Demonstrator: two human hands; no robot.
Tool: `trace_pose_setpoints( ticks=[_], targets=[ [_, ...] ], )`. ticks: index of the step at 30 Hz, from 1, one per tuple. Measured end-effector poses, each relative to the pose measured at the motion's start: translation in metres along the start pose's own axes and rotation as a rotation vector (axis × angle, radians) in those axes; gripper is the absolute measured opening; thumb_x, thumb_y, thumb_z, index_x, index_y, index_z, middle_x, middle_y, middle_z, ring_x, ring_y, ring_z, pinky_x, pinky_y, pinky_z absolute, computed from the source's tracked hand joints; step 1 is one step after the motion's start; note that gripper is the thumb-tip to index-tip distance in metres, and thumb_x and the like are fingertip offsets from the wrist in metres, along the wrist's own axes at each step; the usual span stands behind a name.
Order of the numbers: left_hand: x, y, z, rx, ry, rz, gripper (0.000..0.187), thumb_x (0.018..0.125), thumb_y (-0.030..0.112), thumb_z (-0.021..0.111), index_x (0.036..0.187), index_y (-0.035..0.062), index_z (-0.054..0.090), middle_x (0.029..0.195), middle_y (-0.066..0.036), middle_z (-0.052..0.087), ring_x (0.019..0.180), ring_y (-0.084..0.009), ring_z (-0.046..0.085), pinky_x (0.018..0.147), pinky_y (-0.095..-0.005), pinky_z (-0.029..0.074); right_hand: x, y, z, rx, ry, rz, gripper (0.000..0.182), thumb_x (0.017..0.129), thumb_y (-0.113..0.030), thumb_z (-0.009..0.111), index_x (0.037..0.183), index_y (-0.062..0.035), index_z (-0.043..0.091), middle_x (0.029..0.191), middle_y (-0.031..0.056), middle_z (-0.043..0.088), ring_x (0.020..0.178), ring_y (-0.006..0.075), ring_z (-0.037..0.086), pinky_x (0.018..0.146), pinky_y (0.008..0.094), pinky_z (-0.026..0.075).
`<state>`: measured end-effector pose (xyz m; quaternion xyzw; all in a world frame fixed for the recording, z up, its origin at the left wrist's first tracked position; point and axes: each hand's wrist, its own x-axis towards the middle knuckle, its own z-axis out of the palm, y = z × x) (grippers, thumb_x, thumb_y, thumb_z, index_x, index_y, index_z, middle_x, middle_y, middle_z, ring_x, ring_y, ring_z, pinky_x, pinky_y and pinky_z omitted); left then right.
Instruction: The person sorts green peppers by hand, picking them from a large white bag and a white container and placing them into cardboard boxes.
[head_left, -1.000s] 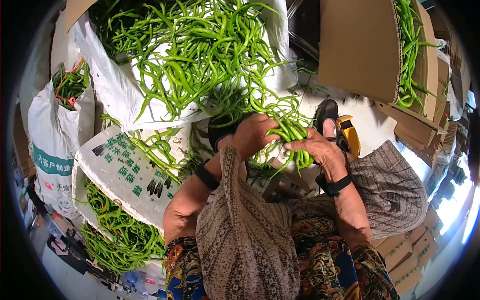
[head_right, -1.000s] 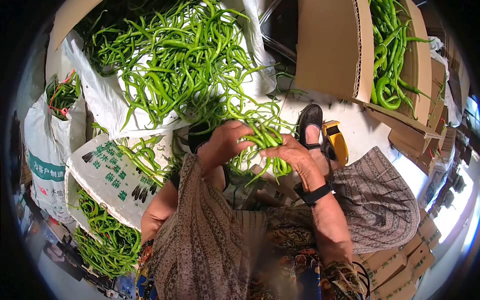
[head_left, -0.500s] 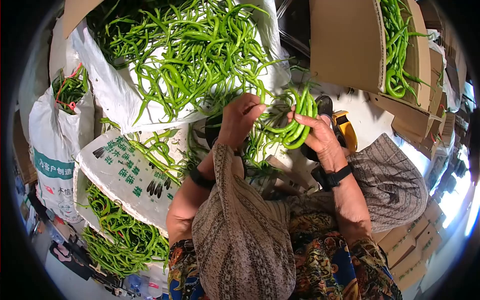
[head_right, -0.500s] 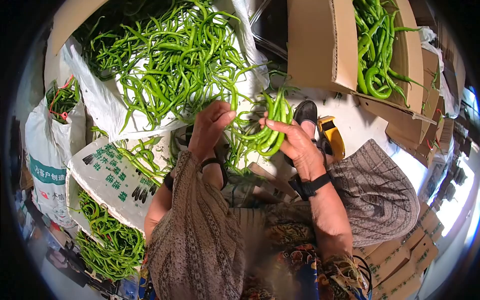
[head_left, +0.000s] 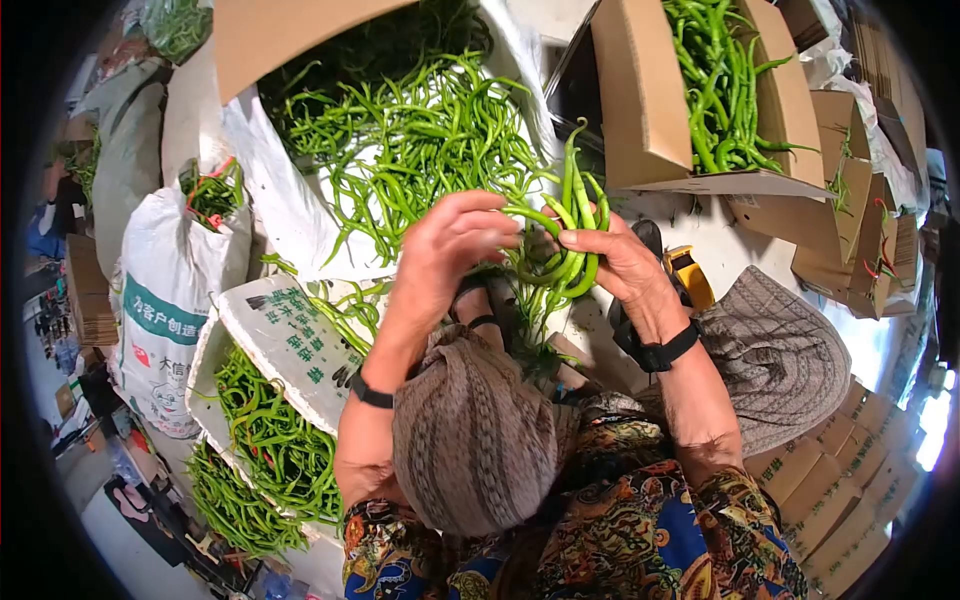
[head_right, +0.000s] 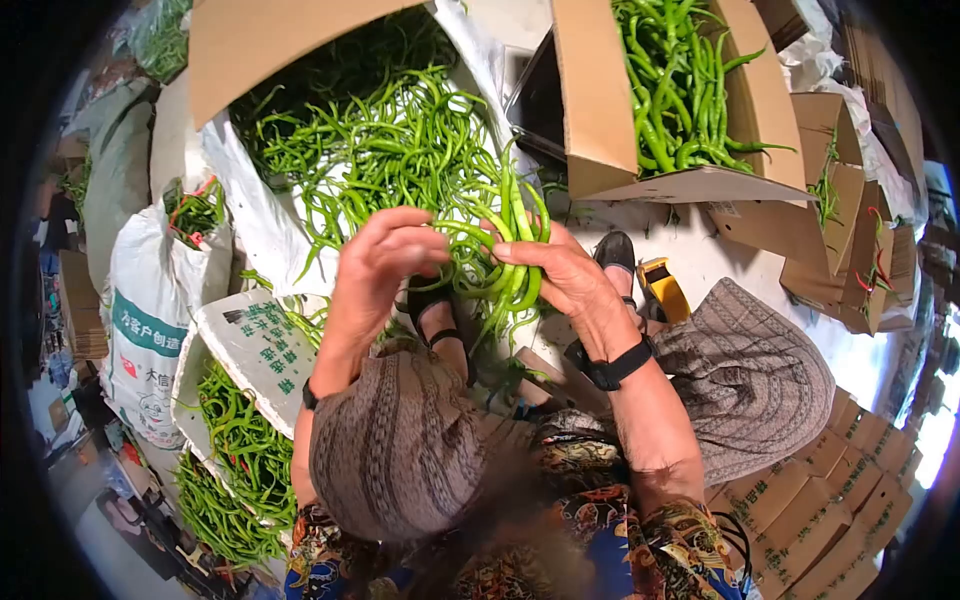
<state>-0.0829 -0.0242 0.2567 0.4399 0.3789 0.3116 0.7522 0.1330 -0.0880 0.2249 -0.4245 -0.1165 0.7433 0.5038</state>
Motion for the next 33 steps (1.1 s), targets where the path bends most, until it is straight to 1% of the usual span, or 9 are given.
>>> trace_pose_setpoints(
  ticks=[5,10,13,15,19,21,25,26,33],
  targets=[
    [-0.062,0.059,-0.008,-0.105,0.276,0.258,0.032,0.091,0.011,0.059,0.118,-0.0042,0.051,0.094,-0.013,0.063,0.080,-0.0172,0.059,0.073,-0.0291,0.048,-0.022,-0.030,0.004,0.348,-0.392,-0.075,0.049,0.082,0.000,0.064,0.128,0.0015,0.045,0.110,0.0120,0.056,0.099,0.0215,0.056,0.091,0.0343,0.047],
    [-0.144,0.106,0.038,-0.181,0.302,0.437,0.025,0.089,0.013,0.059,0.109,-0.0015,0.053,0.077,-0.009,0.056,0.065,-0.0160,0.050,0.061,-0.0277,0.042,-0.052,-0.063,0.021,0.386,-0.620,-0.219,0.052,0.080,-0.010,0.070,0.125,0.0016,0.046,0.097,0.0077,0.053,0.088,0.0181,0.051,0.085,0.0348,0.043],
    [-0.179,0.104,0.082,-0.161,0.184,0.442,0.018,0.087,0.010,0.059,0.100,-0.0017,0.053,0.078,-0.013,0.059,0.061,-0.0160,0.052,0.055,-0.0274,0.044,-0.066,-0.063,0.027,0.377,-0.604,-0.170,0.053,0.080,-0.011,0.071,0.125,0.0019,0.046,0.097,0.0073,0.052,0.089,0.0182,0.050,0.086,0.0353,0.043],
    [-0.189,0.092,0.110,-0.169,0.109,0.333,0.019,0.087,0.001,0.058,0.105,-0.0044,0.054,0.086,-0.016,0.062,0.068,-0.0187,0.059,0.063,-0.0299,0.050,-0.075,-0.064,0.038,0.340,-0.472,-0.177,0.046,0.082,-0.007,0.069,0.122,0.0004,0.049,0.095,0.0066,0.055,0.087,0.0167,0.055,0.082,0.0326,0.048],
    [-0.158,0.068,0.160,0.310,0.179,0.354,0.046,0.085,-0.003,0.061,0.128,-0.0064,0.046,0.121,-0.020,0.057,0.111,-0.0254,0.059,0.098,-0.0373,0.044,-0.078,-0.065,0.035,0.153,-0.240,-0.248,0.042,0.084,-0.002,0.067,0.122,-0.0032,0.049,0.097,0.0051,0.061,0.086,0.0132,0.061,0.078,0.0271,0.052],
    [-0.128,0.067,0.181,0.845,0.255,0.511,0.062,0.080,0.001,0.067,0.135,-0.0057,0.040,0.128,-0.020,0.051,0.119,-0.0290,0.053,0.100,-0.0368,0.042,-0.094,-0.065,0.043,0.148,-0.203,-0.299,0.037,0.084,-0.002,0.067,0.118,-0.0039,0.052,0.098,0.0037,0.061,0.087,0.0122,0.062,0.078,0.0269,0.052],
    [-0.078,0.031,0.199,1.021,0.334,0.747,0.063,0.080,0.005,0.067,0.135,-0.0044,0.039,0.124,-0.021,0.052,0.115,-0.0311,0.053,0.098,-0.0382,0.042,-0.110,-0.064,0.042,0.281,-0.203,-0.362,0.026,0.087,-0.008,0.067,0.110,-0.0046,0.056,0.097,-0.0013,0.060,0.085,0.0090,0.059,0.076,0.0244,0.049],
    [-0.069,0.025,0.201,1.071,0.387,0.796,0.062,0.081,0.006,0.067,0.135,-0.0042,0.040,0.123,-0.021,0.052,0.114,-0.0309,0.053,0.097,-0.0380,0.043,-0.115,-0.067,0.038,0.245,-0.220,-0.389,0.025,0.092,-0.011,0.061,0.115,-0.0028,0.055,0.105,0.0010,0.061,0.095,0.0109,0.058,0.085,0.0256,0.047],
    [-0.028,0.009,0.180,0.604,0.414,0.570,0.050,0.083,0.008,0.063,0.129,-0.0023,0.046,0.112,-0.018,0.058,0.099,-0.0291,0.059,0.089,-0.0350,0.046,-0.122,-0.065,0.027,0.281,-0.445,-0.411,0.042,0.097,-0.011,0.051,0.134,0.0070,0.041,0.129,0.0106,0.051,0.121,0.0152,0.045,0.104,0.0273,0.036]
  ],
)
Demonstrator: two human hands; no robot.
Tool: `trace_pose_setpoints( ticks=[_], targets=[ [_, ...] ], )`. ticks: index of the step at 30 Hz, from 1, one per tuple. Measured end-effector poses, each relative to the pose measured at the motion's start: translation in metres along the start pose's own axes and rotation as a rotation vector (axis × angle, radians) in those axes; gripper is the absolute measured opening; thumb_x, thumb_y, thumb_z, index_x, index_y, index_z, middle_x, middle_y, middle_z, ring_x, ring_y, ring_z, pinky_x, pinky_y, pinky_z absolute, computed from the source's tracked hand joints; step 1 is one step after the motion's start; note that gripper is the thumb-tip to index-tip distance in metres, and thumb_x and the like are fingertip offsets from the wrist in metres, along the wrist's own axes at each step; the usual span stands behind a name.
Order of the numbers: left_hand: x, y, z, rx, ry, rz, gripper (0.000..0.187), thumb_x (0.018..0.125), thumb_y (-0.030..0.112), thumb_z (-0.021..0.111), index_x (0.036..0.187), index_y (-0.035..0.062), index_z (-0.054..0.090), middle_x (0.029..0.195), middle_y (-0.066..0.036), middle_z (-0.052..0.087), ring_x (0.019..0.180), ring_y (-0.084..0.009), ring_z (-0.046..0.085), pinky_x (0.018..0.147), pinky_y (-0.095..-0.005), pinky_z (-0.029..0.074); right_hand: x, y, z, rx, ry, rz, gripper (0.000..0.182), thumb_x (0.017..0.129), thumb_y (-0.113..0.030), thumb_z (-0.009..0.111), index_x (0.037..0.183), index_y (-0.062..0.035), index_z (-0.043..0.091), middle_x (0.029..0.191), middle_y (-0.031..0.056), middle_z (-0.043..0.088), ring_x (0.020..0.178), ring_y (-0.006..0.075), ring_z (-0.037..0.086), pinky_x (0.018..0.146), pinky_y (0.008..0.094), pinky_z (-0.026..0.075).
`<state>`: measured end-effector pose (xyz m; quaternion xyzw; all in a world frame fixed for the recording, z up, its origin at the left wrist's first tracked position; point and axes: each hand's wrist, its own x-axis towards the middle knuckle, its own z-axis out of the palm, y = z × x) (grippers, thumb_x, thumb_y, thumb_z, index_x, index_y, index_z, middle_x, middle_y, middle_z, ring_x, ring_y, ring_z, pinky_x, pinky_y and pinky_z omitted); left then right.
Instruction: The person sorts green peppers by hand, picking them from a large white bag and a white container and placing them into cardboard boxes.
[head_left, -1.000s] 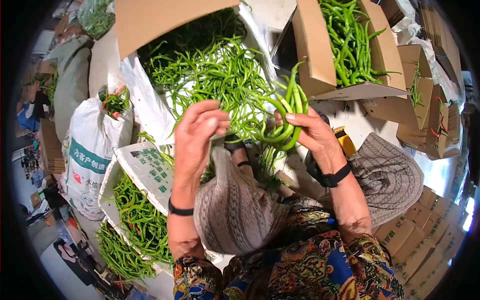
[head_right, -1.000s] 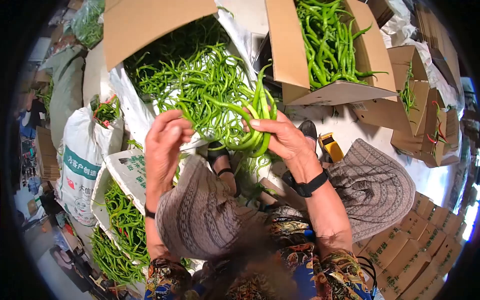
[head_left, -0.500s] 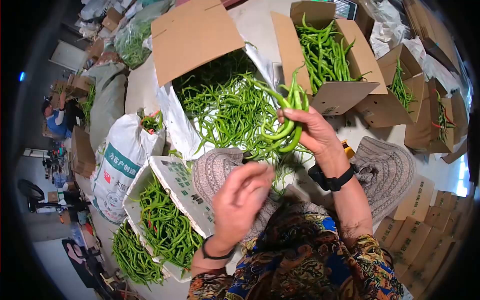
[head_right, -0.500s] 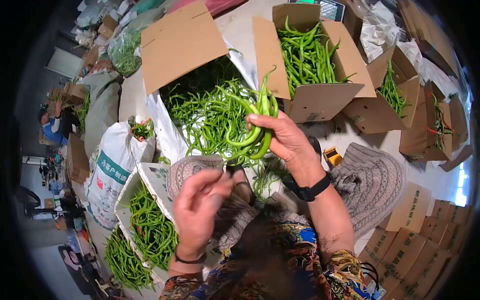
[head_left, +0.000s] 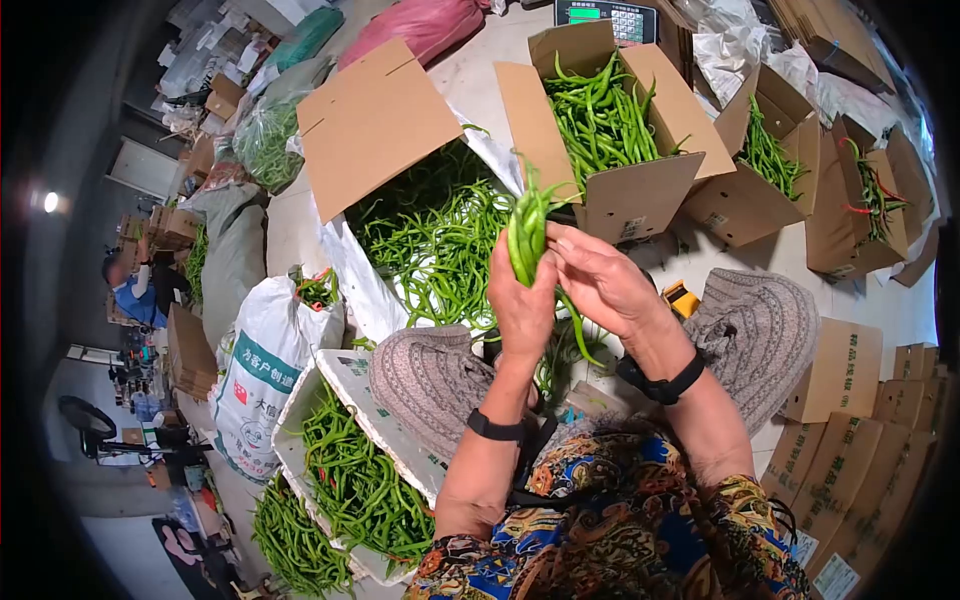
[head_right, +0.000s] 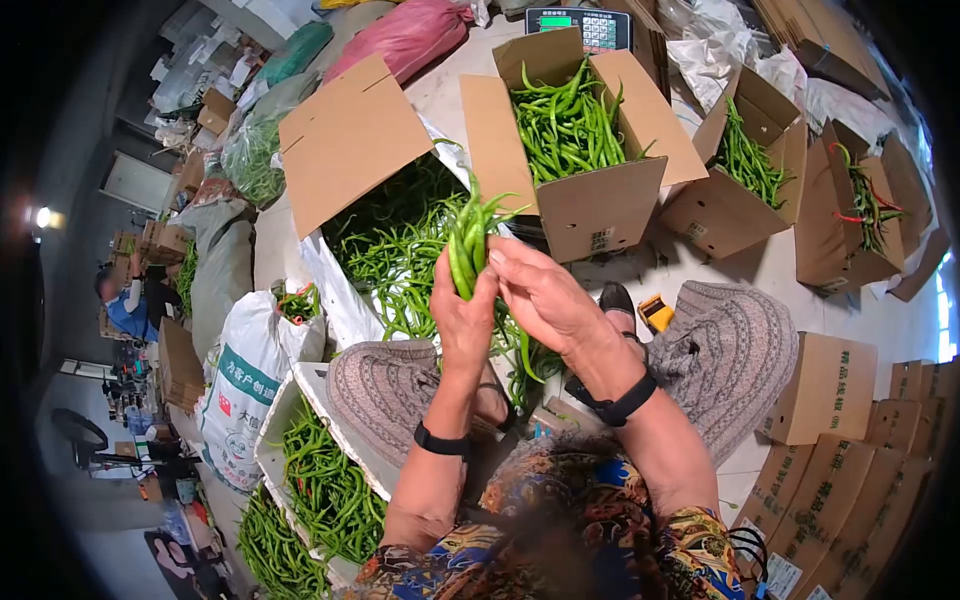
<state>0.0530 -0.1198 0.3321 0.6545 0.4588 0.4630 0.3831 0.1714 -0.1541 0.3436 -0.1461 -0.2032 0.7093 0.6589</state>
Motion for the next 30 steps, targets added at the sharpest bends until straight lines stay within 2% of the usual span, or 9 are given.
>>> trace_pose_setpoints(
  ticks=[1,4,5,6,9,15,25,29,30],
  targets=[
    [0.004,0.001,-0.005,-0.024,-0.020,-0.107,0.043,0.084,0.009,0.060,0.124,-0.0020,0.050,0.105,-0.013,0.062,0.089,-0.0240,0.061,0.082,-0.0314,0.048,0.000,0.001,-0.009,0.001,0.057,0.029,0.048,0.096,-0.013,0.052,0.134,0.0131,0.037,0.134,0.0208,0.048,0.127,0.0261,0.045,0.109,0.0345,0.034],
    [0.010,-0.012,-0.021,-0.881,-0.157,-0.492,0.029,0.090,0.010,0.057,0.117,0.0004,0.055,0.102,-0.008,0.063,0.079,-0.0160,0.062,0.073,-0.0302,0.053,-0.011,-0.025,-0.005,-0.115,0.050,0.020,0.036,0.097,-0.009,0.048,0.129,0.0096,0.047,0.128,0.0173,0.053,0.120,0.0232,0.051,0.101,0.0338,0.042],
    [0.011,-0.013,-0.025,-1.000,-0.137,-0.548,0.026,0.091,0.009,0.055,0.115,0.0002,0.055,0.099,-0.009,0.064,0.078,-0.0171,0.063,0.070,-0.0327,0.056,-0.015,-0.035,-0.001,-0.171,0.127,0.001,0.033,0.097,-0.010,0.048,0.124,0.0089,0.051,0.122,0.0187,0.057,0.113,0.0242,0.058,0.094,0.0335,0.048],
    [0.010,-0.018,-0.031,-1.024,-0.166,-0.557,0.037,0.091,0.013,0.055,0.122,-0.0059,0.052,0.103,-0.013,0.065,0.079,-0.0225,0.064,0.072,-0.0337,0.057,-0.018,-0.046,-0.009,-0.237,0.147,0.023,0.033,0.097,-0.012,0.049,0.123,0.0075,0.052,0.118,0.0172,0.060,0.105,0.0200,0.061,0.088,0.0299,0.051],
    [0.010,-0.016,-0.037,-1.283,-0.269,-0.537,0.044,0.091,0.017,0.049,0.127,-0.0072,0.047,0.115,-0.018,0.061,0.091,-0.0239,0.060,0.088,-0.0432,0.051,-0.020,-0.055,-0.038,-0.276,0.153,-0.004,0.033,0.096,-0.015,0.052,0.123,0.0055,0.053,0.116,0.0142,0.062,0.097,0.0159,0.063,0.083,0.0266,0.052],
    [0.004,-0.007,-0.037,-1.357,-0.287,-0.525,0.050,0.088,0.020,0.051,0.129,-0.0082,0.046,0.120,-0.019,0.058,0.095,-0.0253,0.060,0.090,-0.0440,0.050,-0.018,-0.030,-0.033,-0.360,0.160,0.059,0.039,0.095,-0.022,0.058,0.125,0.0038,0.053,0.120,0.0106,0.060,0.106,0.0152,0.059,0.087,0.0256,0.049],
    [-0.001,-0.012,-0.031,-1.429,-0.299,-0.573,0.049,0.088,0.018,0.052,0.130,-0.0075,0.045,0.122,-0.020,0.058,0.101,-0.0265,0.062,0.090,-0.0427,0.052,-0.020,-0.019,-0.020,-0.356,0.110,0.165,0.043,0.098,-0.029,0.054,0.126,0.0032,0.054,0.119,0.0101,0.061,0.111,0.0153,0.057,0.091,0.0282,0.047],
    [-0.001,-0.017,-0.029,-1.265,-0.305,-0.477,0.047,0.087,0.008,0.055,0.132,-0.0024,0.044,0.121,-0.015,0.058,0.103,-0.0207,0.060,0.093,-0.0361,0.049,-0.022,-0.017,-0.010,-0.724,0.074,0.096,0.045,0.098,-0.033,0.052,0.126,0.0028,0.055,0.119,0.0079,0.062,0.111,0.0147,0.055,0.098,0.0303,0.040],
    [-0.001,-0.012,-0.026,-1.166,-0.271,-0.437,0.046,0.089,0.008,0.053,0.132,-0.0020,0.044,0.122,-0.014,0.058,0.104,-0.0209,0.060,0.093,-0.0353,0.049,-0.021,-0.020,0.001,-0.865,0.092,0.089,0.049,0.094,-0.032,0.058,0.125,0.0052,0.054,0.121,0.0117,0.060,0.112,0.0191,0.055,0.100,0.0311,0.039]
  ],
)
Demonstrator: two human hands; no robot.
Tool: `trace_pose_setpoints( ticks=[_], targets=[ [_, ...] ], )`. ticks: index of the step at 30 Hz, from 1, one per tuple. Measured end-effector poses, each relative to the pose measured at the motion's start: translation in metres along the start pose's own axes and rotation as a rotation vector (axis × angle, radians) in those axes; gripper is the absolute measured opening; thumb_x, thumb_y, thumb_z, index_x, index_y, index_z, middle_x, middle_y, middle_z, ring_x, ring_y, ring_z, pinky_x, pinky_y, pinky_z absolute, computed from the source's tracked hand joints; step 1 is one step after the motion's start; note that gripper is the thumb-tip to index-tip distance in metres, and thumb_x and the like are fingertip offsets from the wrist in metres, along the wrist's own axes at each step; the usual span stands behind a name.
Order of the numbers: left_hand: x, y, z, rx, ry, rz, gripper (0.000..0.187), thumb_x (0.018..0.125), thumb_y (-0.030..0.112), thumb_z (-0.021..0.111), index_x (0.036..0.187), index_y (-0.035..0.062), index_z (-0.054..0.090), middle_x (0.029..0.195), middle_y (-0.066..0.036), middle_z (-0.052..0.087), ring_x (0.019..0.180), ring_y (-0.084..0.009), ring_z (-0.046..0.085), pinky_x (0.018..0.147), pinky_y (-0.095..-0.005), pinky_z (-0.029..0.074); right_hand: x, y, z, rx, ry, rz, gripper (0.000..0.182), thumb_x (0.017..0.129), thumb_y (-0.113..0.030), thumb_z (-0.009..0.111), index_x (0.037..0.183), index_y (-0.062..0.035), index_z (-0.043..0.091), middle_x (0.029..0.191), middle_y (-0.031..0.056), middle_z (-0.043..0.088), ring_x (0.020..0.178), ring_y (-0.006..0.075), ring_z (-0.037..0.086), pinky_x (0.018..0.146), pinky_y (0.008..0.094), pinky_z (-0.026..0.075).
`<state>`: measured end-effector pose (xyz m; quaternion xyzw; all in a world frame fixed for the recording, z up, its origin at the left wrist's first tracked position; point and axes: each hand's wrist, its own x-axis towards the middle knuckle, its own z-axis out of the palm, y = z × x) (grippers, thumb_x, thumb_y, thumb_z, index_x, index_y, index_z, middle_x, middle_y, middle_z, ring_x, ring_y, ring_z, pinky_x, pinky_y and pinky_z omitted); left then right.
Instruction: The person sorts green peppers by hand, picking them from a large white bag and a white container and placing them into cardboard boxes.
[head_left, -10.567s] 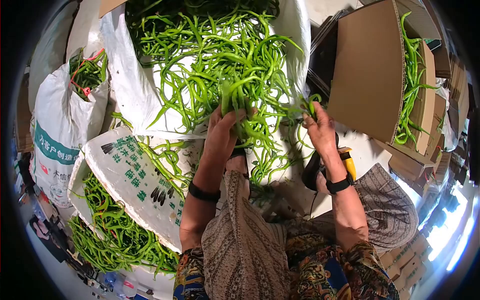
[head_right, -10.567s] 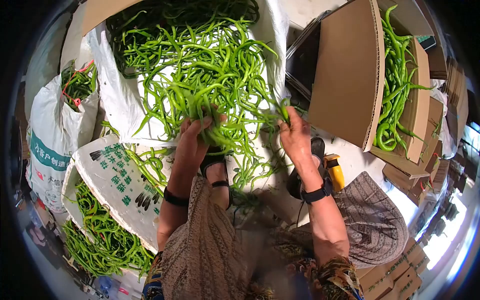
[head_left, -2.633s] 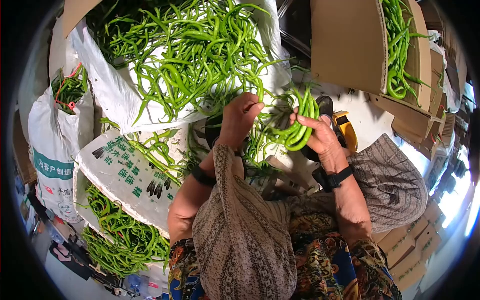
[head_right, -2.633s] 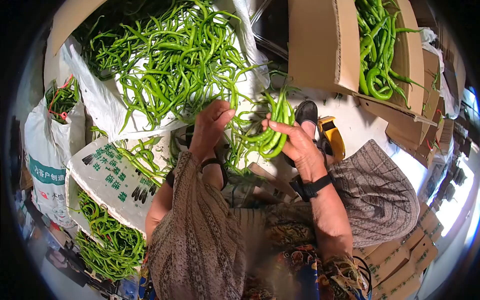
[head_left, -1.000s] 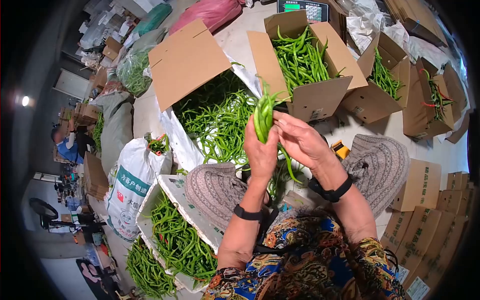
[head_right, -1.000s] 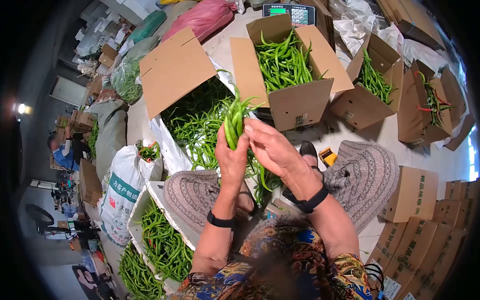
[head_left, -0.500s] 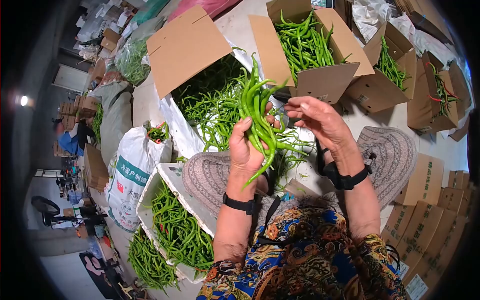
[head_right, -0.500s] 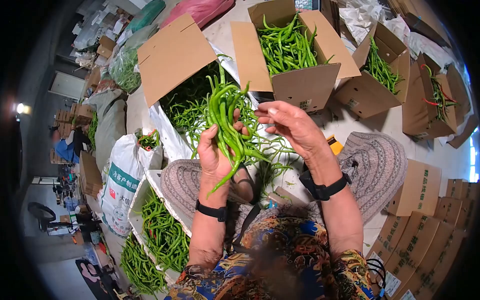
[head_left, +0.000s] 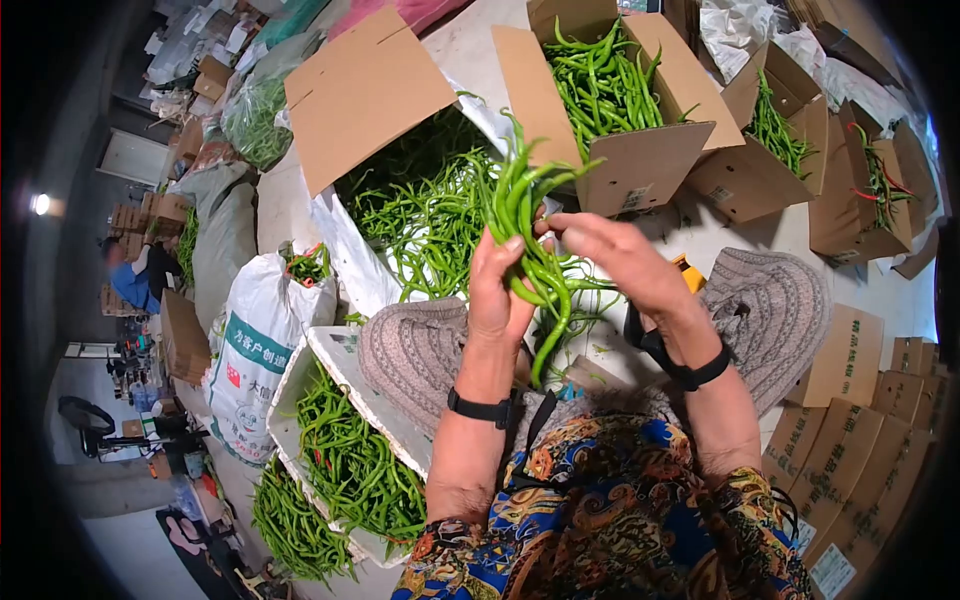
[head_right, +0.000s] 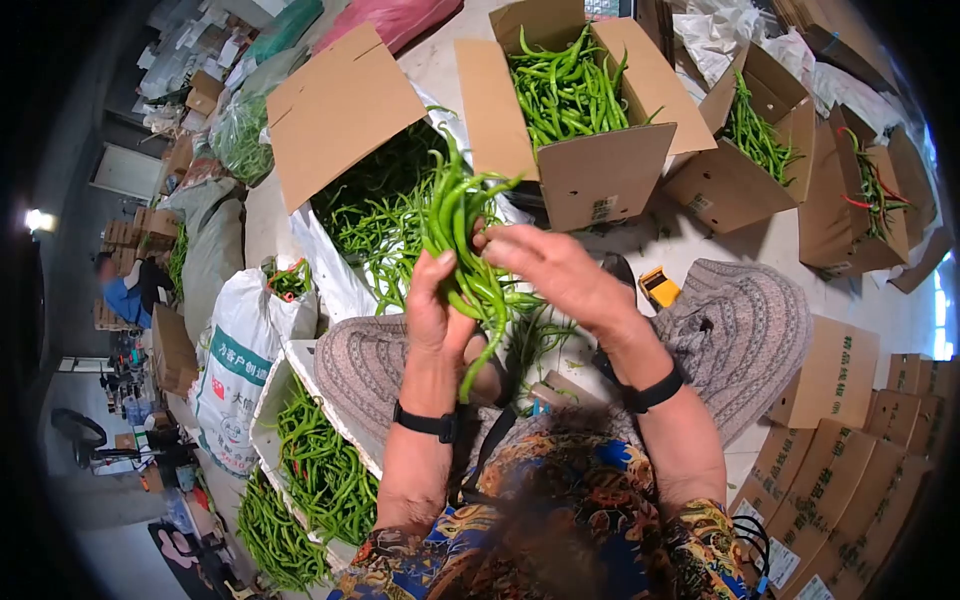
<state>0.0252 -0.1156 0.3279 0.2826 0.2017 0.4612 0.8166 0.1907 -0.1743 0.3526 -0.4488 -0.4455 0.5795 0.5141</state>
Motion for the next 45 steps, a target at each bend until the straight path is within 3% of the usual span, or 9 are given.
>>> trace_pose_setpoints(
  ticks=[3,9,16,20,24,25,29,35,45],
  targets=[
    [-0.004,-0.009,0.018,0.210,0.037,0.079,0.043,0.096,0.011,0.049,0.137,0.0003,0.039,0.128,-0.011,0.053,0.112,-0.0197,0.056,0.097,-0.0319,0.046,0.005,0.000,0.013,-0.735,0.056,-0.216,0.079,0.072,-0.040,0.079,0.128,0.0060,0.048,0.125,0.0223,0.054,0.115,0.0327,0.054,0.101,0.0360,0.040],
    [-0.007,-0.015,0.041,0.081,-0.074,0.176,0.058,0.099,0.024,0.046,0.145,-0.0044,0.025,0.145,-0.016,0.035,0.135,-0.0254,0.034,0.115,-0.0393,0.021,0.018,0.001,0.019,-0.348,0.254,-0.107,0.056,0.076,-0.027,0.075,0.116,0.0022,0.049,0.102,0.0206,0.061,0.097,0.0363,0.060,0.087,0.0400,0.046],
    [-0.021,0.014,0.075,0.628,-0.141,0.288,0.062,0.093,0.015,0.053,0.143,-0.0096,0.026,0.145,-0.020,0.036,0.135,-0.0266,0.035,0.113,-0.0374,0.025,0.026,-0.035,-0.006,0.045,0.267,-0.160,0.032,0.086,-0.012,0.067,0.115,-0.0033,0.057,0.101,0.0011,0.064,0.088,0.0079,0.057,0.079,0.0265,0.048],
    [-0.065,0.071,0.078,0.518,-0.070,0.066,0.044,0.088,0.006,0.052,0.129,-0.0109,0.045,0.120,-0.025,0.059,0.111,-0.0295,0.059,0.100,-0.0395,0.044,0.043,-0.106,-0.071,-0.237,0.402,-0.176,0.034,0.085,-0.022,0.069,0.113,-0.0054,0.060,0.095,-0.0008,0.062,0.081,0.0074,0.054,0.073,0.0247,0.046],
    [-0.083,0.124,0.051,0.616,-0.009,0.320,0.030,0.089,0.011,0.056,0.113,-0.0080,0.053,0.076,-0.012,0.061,0.064,-0.0192,0.057,0.060,-0.0335,0.051,0.087,-0.140,-0.145,-0.612,0.480,-0.281,0.037,0.082,-0.024,0.070,0.113,-0.0050,0.061,0.091,-0.0007,0.061,0.079,0.0089,0.054,0.070,0.0246,0.044],
    [-0.083,0.134,0.038,0.632,0.064,0.332,0.030,0.091,0.011,0.055,0.114,-0.0074,0.054,0.076,-0.011,0.061,0.065,-0.0183,0.056,0.061,-0.0321,0.049,0.099,-0.137,-0.150,-0.541,0.433,-0.415,0.039,0.081,-0.023,0.069,0.115,-0.0043,0.060,0.088,0.0001,0.060,0.077,0.0092,0.053,0.067,0.0249,0.043],
    [-0.069,0.161,-0.018,0.610,0.274,0.228,0.029,0.093,0.011,0.055,0.118,-0.0040,0.054,0.084,-0.011,0.062,0.072,-0.0155,0.057,0.067,-0.0262,0.046,0.126,-0.136,-0.170,-1.038,0.135,0.308,0.047,0.079,-0.024,0.071,0.119,-0.0022,0.059,0.093,0.0064,0.064,0.082,0.0122,0.057,0.073,0.0280,0.046],
    [-0.060,0.138,-0.136,0.539,0.577,-0.062,0.033,0.092,0.012,0.059,0.121,-0.0032,0.054,0.090,-0.011,0.064,0.077,-0.0156,0.060,0.067,-0.0262,0.048,0.111,-0.112,-0.170,-0.902,0.107,0.204,0.042,0.082,-0.016,0.068,0.116,0.0054,0.058,0.104,0.0187,0.066,0.107,0.0236,0.062,0.089,0.0334,0.048],
    [-0.046,0.055,-0.246,0.711,0.564,-0.355,0.024,0.091,0.010,0.057,0.110,-0.0040,0.058,0.082,-0.007,0.064,0.065,-0.0102,0.054,0.061,-0.0222,0.044,0.039,-0.131,-0.020,-0.911,-0.338,0.365,0.043,0.083,-0.029,0.070,0.111,0.0030,0.062,0.092,0.0136,0.066,0.080,0.0241,0.065,0.073,0.0330,0.052]
  ],
)
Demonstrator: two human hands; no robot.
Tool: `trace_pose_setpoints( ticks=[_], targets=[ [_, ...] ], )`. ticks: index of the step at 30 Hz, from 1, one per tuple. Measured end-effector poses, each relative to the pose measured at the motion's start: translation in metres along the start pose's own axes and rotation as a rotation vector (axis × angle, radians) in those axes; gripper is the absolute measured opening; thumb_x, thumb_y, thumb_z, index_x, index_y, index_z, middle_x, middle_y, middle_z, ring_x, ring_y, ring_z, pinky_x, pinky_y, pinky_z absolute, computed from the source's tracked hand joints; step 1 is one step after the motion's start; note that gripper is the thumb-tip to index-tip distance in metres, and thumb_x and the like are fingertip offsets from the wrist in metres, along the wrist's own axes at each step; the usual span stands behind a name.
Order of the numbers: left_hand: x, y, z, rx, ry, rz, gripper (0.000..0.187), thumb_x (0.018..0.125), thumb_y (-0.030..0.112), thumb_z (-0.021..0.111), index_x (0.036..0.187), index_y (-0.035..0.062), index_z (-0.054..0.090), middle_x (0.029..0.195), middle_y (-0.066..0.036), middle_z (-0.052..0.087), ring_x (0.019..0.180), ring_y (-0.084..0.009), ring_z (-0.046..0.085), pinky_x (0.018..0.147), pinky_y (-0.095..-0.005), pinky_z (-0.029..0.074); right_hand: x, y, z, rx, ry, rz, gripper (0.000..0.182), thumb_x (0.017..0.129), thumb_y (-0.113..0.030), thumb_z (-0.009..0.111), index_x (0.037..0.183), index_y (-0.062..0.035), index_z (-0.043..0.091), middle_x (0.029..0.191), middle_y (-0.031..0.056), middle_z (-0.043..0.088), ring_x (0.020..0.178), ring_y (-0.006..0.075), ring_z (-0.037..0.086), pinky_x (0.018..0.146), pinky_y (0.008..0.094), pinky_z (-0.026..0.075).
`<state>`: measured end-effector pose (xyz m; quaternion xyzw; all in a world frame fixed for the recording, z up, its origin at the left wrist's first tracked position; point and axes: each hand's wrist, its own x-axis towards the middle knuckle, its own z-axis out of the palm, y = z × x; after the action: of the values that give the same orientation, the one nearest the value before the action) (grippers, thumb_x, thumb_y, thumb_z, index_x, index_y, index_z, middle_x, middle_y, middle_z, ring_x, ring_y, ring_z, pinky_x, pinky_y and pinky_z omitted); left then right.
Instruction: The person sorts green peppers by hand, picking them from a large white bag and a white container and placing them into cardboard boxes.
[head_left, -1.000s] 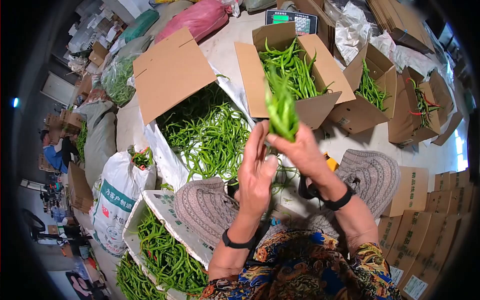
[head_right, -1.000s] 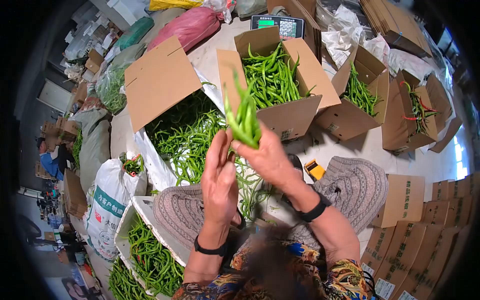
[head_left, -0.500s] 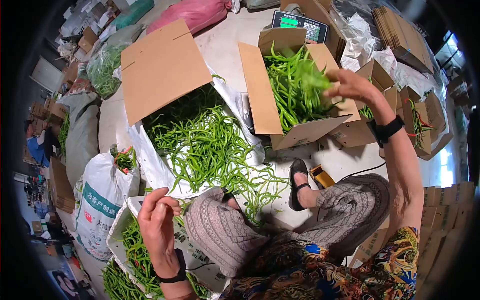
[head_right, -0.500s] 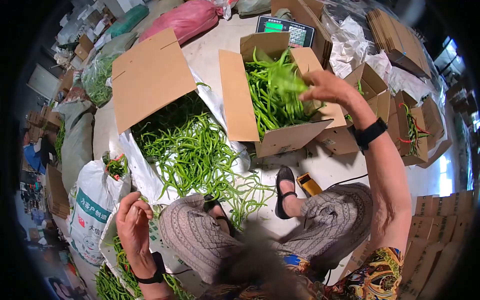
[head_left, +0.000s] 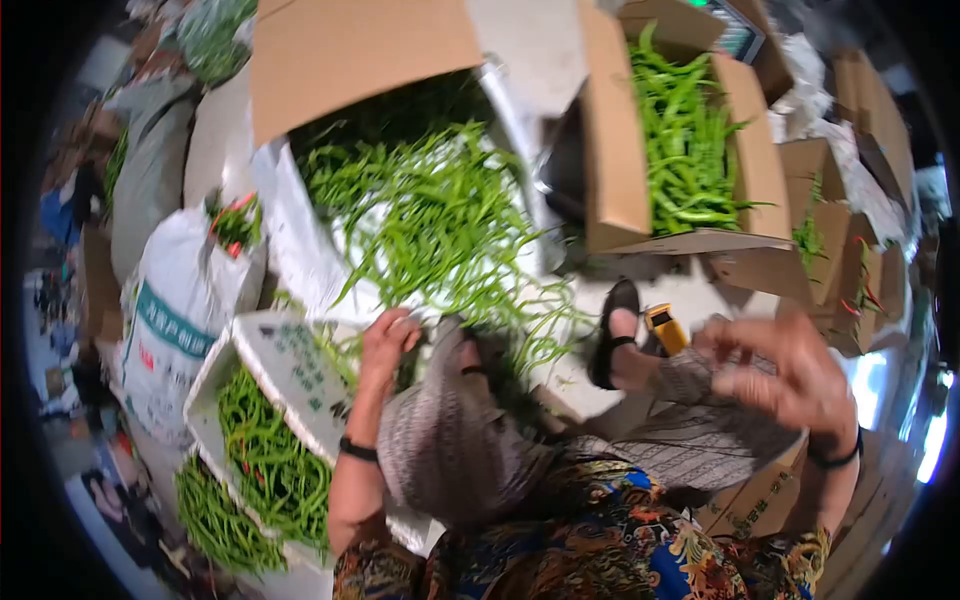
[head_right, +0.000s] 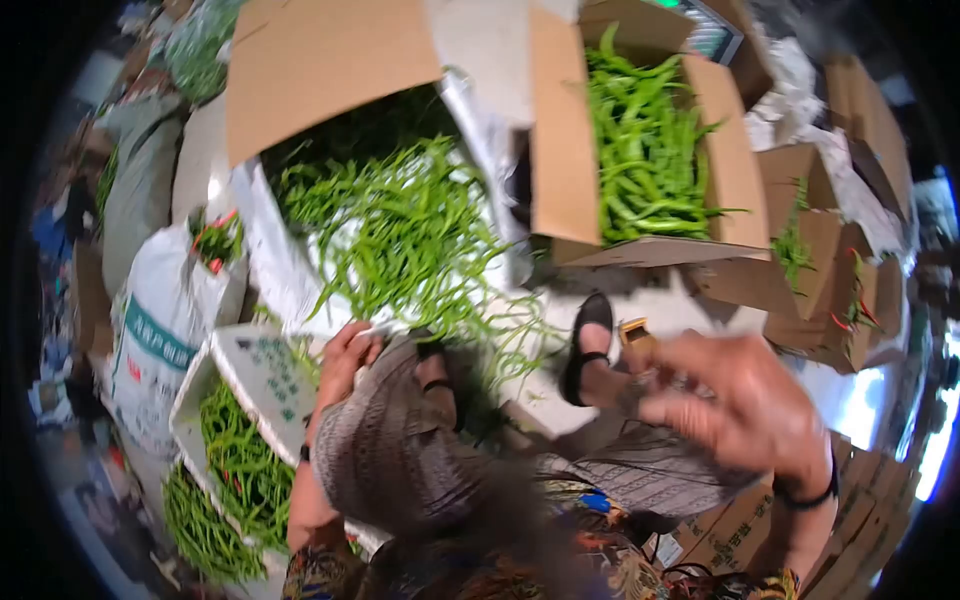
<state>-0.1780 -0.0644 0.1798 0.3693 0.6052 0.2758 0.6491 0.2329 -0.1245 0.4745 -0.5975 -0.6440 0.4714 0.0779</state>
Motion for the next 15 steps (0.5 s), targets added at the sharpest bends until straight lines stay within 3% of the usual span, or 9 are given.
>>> trace_pose_setpoints(
  ticks=[3,6,7,9,11,12,15],
  targets=[
    [0.024,-0.046,0.003,0.017,0.016,0.074,0.024,0.089,0.010,0.058,0.109,-0.0040,0.060,0.079,-0.006,0.064,0.069,-0.0104,0.056,0.063,-0.0234,0.045,0.016,-0.004,0.039,0.071,-0.213,-0.046,0.036,0.084,-0.025,0.069,0.109,0.0004,0.063,0.089,0.0140,0.067,0.081,0.0280,0.067,0.071,0.0353,0.052],
    [0.045,-0.064,0.008,0.409,0.179,0.280,0.022,0.086,0.013,0.060,0.104,0.0019,0.065,0.077,-0.007,0.064,0.070,-0.0135,0.058,0.068,-0.0289,0.048,0.059,0.021,0.068,-0.006,-0.301,-0.117,0.031,0.084,-0.021,0.068,0.107,-0.0011,0.062,0.085,0.0166,0.066,0.080,0.0333,0.066,0.069,0.0385,0.051],
    [0.048,-0.056,0.013,0.471,0.200,0.300,0.021,0.085,0.014,0.060,0.103,0.0039,0.066,0.076,-0.008,0.064,0.070,-0.0146,0.059,0.070,-0.0302,0.049,0.080,0.032,0.076,-0.048,-0.315,-0.153,0.029,0.084,-0.020,0.068,0.106,-0.0015,0.061,0.084,0.0178,0.066,0.079,0.0353,0.065,0.068,0.0397,0.050],
    [0.062,-0.050,0.026,0.547,0.284,0.458,0.019,0.084,0.013,0.059,0.100,0.0048,0.066,0.075,-0.012,0.062,0.068,-0.0200,0.060,0.068,-0.0320,0.049,0.127,0.047,0.084,-0.178,-0.322,-0.015,0.025,0.086,-0.017,0.064,0.104,0.0010,0.059,0.085,0.0253,0.064,0.083,0.0439,0.062,0.071,0.0479,0.049],
    [0.084,-0.055,0.032,0.573,0.331,0.602,0.018,0.084,0.013,0.059,0.098,0.0046,0.066,0.074,-0.013,0.062,0.067,-0.0234,0.060,0.067,-0.0333,0.049,0.166,0.065,0.101,-0.346,-0.204,-0.060,0.027,0.086,-0.016,0.063,0.105,0.0021,0.059,0.084,0.0264,0.063,0.082,0.0443,0.061,0.071,0.0486,0.049],
    [0.095,-0.058,0.034,0.498,0.282,0.568,0.018,0.083,0.013,0.060,0.097,0.0036,0.065,0.072,-0.011,0.062,0.065,-0.0254,0.060,0.064,-0.0337,0.049,0.186,0.077,0.114,-0.339,-0.187,-0.049,0.028,0.085,-0.016,0.064,0.106,0.0019,0.059,0.085,0.0263,0.063,0.083,0.0440,0.061,0.071,0.0475,0.049],
    [0.112,-0.033,0.048,0.382,0.235,0.626,0.022,0.087,0.010,0.057,0.105,-0.0025,0.063,0.075,-0.001,0.058,0.069,-0.0085,0.052,0.065,-0.0234,0.045,0.221,0.108,0.162,-0.099,-0.121,-0.079,0.030,0.085,-0.015,0.065,0.108,0.0017,0.059,0.087,0.0248,0.064,0.084,0.0406,0.063,0.073,0.0435,0.050]
  ],
)
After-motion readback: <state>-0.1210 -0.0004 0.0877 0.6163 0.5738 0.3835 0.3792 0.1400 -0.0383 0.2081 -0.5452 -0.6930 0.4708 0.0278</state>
